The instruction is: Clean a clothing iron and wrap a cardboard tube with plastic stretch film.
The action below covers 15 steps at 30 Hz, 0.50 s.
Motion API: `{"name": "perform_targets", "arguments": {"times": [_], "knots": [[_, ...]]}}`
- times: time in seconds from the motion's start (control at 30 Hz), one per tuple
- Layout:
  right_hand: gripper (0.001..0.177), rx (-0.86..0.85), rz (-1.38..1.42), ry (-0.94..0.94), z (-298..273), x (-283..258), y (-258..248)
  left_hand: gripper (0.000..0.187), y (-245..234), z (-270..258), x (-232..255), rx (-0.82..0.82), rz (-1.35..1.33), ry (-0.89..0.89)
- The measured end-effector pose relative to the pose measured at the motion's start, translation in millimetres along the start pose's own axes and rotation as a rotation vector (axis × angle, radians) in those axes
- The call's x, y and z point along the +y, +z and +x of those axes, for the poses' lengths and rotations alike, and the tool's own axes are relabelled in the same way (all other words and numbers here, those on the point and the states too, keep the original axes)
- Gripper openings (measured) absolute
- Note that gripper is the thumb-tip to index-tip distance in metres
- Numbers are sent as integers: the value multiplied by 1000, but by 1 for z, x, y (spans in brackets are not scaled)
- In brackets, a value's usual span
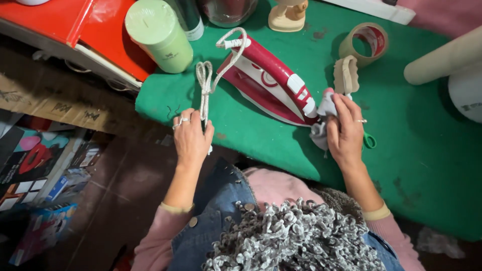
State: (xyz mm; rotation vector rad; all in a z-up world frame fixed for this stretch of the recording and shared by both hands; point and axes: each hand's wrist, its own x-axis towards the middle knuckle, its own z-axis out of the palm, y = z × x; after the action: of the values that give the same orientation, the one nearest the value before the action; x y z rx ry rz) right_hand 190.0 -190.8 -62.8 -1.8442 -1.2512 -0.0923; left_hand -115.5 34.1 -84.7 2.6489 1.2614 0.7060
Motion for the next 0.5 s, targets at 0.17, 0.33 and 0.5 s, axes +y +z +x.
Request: {"name": "perform_targets", "arguments": {"times": [0.17, 0.33, 0.5], "knots": [[47, -31, -1, -70, 25, -17, 6, 33, 11, 2, 5, -59, -202, -120], [62, -179, 14, -7, 46, -22, 9, 67, 14, 12, 40, -125, -733, -231], [68, -334, 19, 54, 35, -37, 13, 97, 22, 28, 74, -290, -1187, -169]]}}
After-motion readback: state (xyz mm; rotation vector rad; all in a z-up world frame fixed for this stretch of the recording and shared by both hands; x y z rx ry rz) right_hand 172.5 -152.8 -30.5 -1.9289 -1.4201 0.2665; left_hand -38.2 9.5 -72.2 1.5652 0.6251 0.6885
